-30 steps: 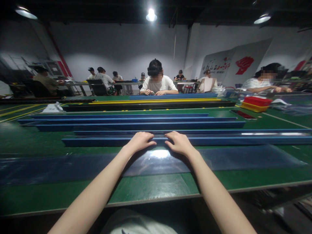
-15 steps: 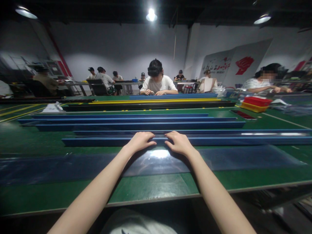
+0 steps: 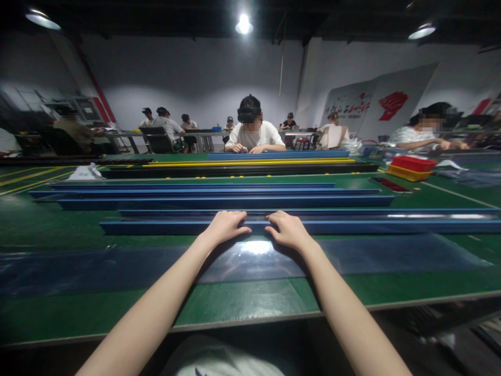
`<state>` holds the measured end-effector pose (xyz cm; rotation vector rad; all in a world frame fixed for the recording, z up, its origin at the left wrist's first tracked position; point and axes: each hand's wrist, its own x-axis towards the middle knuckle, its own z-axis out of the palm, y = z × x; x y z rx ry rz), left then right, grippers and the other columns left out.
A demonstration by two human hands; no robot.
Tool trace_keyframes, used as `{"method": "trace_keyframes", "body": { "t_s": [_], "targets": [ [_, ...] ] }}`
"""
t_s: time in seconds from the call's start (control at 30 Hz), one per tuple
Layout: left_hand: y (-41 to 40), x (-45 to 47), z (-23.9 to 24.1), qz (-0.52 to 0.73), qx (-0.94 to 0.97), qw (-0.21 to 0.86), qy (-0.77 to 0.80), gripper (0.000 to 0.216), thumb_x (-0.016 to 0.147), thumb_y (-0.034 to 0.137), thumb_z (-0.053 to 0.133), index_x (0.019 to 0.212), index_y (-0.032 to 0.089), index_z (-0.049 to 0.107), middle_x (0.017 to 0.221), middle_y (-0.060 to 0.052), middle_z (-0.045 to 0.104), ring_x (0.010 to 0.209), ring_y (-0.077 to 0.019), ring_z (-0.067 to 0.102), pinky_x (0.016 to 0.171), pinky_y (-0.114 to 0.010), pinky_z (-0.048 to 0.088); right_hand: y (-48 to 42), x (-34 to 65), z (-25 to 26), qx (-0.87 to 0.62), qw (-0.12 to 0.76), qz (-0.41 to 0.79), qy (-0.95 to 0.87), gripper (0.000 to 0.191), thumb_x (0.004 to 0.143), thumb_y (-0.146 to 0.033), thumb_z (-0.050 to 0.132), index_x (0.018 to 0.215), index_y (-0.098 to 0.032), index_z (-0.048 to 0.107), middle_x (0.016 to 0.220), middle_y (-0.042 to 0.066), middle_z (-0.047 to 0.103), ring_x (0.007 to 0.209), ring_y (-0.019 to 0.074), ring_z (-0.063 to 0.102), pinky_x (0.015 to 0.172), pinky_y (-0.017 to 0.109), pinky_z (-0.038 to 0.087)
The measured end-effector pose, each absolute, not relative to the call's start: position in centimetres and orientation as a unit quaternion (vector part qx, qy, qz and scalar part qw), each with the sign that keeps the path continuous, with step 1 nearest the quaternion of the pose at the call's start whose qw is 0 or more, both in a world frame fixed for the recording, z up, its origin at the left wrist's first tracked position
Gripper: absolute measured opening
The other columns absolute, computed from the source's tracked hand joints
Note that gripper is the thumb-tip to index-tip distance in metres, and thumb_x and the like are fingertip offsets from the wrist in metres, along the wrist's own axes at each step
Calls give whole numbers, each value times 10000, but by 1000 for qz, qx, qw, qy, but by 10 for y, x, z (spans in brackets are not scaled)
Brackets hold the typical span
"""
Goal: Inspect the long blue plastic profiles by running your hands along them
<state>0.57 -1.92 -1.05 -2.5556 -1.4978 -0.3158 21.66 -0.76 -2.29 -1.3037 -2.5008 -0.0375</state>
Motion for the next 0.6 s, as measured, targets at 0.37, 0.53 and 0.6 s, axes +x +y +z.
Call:
{"method": "trace_keyframes", "body": {
  "t_s": [0.37, 0.53, 0.6],
  "targets": [
    [-20, 6, -9, -95, -848, 79, -516, 300, 777, 482, 533, 873, 198, 543, 878, -61, 664, 827, -230, 621, 667, -284, 425, -7, 217, -22, -459, 157, -12, -875, 308, 817, -286, 487, 1091, -217, 607, 1129, 67, 610, 1052, 196, 540, 860, 308, 423],
    [-19, 6, -9, -100, -847, 79, -516, 305, 770, 489, 540, 867, 200, 550, 877, -56, 662, 832, -228, 619, 669, -278, 423, -7, 217, -23, -459, 161, -12, -874, 302, 820, -283, 481, 1085, -219, 610, 1123, 63, 613, 1044, 195, 546, 854, 300, 426],
    [-19, 6, -10, -100, -847, 80, -516, 306, 770, 491, 540, 863, 200, 552, 870, -55, 663, 826, -227, 619, 665, -277, 422, -7, 217, -23, -458, 163, -14, -874, 305, 820, -285, 480, 1087, -211, 608, 1125, 63, 612, 1045, 195, 546, 853, 297, 427]
  ]
}}
